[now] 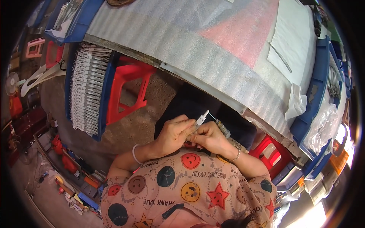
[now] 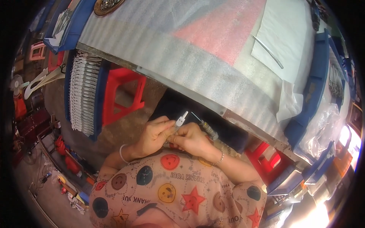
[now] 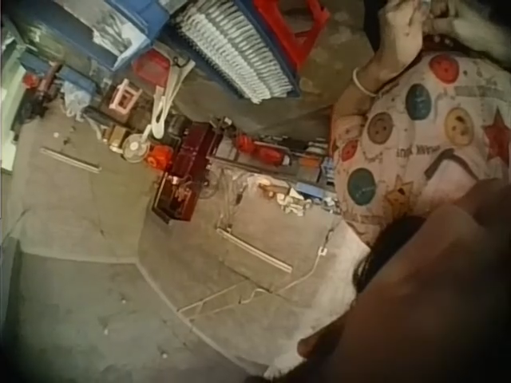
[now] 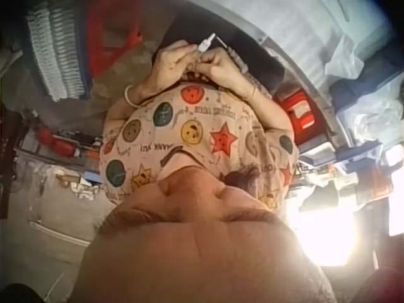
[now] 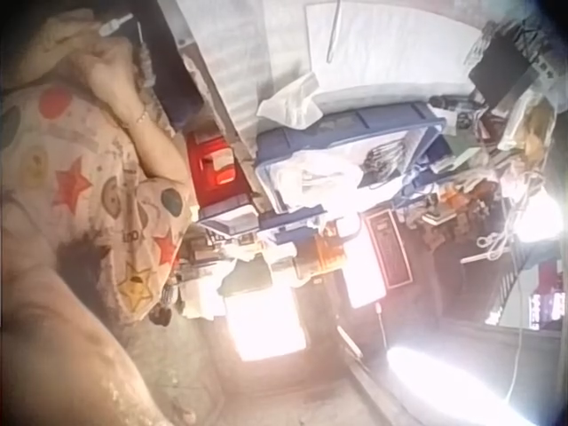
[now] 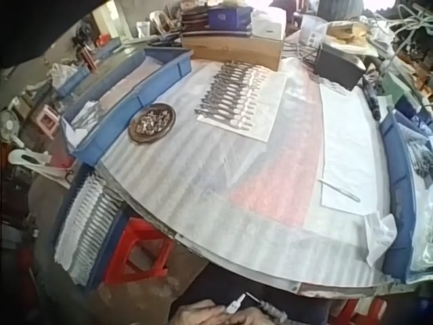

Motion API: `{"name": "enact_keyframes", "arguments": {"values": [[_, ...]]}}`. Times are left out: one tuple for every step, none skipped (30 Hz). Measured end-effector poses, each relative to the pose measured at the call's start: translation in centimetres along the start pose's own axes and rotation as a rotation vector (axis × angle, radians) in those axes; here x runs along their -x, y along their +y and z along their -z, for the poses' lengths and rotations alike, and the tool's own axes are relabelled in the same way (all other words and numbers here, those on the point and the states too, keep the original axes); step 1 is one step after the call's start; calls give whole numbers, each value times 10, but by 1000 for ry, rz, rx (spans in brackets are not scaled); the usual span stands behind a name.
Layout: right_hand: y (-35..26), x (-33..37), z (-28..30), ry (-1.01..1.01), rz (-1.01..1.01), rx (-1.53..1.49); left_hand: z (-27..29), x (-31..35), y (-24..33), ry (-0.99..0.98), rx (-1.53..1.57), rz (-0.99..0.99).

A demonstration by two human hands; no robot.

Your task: Assembling small hardware components by inserting metal pins into plastic housings at a workbench.

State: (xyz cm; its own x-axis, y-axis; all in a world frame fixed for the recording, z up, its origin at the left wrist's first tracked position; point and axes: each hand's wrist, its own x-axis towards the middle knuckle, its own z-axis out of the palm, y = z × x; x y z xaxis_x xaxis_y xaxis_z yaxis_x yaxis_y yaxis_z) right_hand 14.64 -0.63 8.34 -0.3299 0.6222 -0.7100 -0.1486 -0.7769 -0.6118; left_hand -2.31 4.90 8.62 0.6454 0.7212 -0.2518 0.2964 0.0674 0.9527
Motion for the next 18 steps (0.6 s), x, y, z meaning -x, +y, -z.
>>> {"name": "enact_keyframes", "arguments": {"values": [[1,0,0,-6,-8,6,0,1,-1,3,-5,-5],[2,0,1,-12,-16,13,0,1,-2,6,-11,-11],[1,0,1,-11,-16,14,0,1,-2,6,-9,-12],[0,0,0,-21,-14,22,1,1,-2,4,-16,-36],[-1,0,1,-32,-12,31,1,1,-2,2,-23,-61],[-1,0,0,-32,-11,31,1,2,-3,2,-23,-61],[1,0,0,-23,-17,25,1,3,-3,3,-27,-54],[2,-1,0,-14,-21,19,0,3,-4,4,-30,-46],[2,-2,-1,-13,-20,23,0,1,-4,7,-30,-50],[1,-4,-2,13,-10,10,0,-1,-4,25,-30,-43],[0,-6,-2,40,0,-3,0,-4,-4,44,-29,-37],[-1,-7,-1,39,1,2,0,-6,-5,49,-28,-40],[-3,-9,0,43,12,13,1,-9,-8,63,-32,-55],[-5,-10,1,48,23,25,1,-11,-8,77,-36,-71],[-5,-11,1,48,25,29,3,-12,-7,80,-35,-75],[-4,-10,1,50,27,34,5,-12,-5,46,-55,-67],[-4,-9,0,53,28,38,7,-12,-3,12,-74,-59],[-4,-8,-1,53,29,39,9,-11,-2,13,-75,-60]]}}
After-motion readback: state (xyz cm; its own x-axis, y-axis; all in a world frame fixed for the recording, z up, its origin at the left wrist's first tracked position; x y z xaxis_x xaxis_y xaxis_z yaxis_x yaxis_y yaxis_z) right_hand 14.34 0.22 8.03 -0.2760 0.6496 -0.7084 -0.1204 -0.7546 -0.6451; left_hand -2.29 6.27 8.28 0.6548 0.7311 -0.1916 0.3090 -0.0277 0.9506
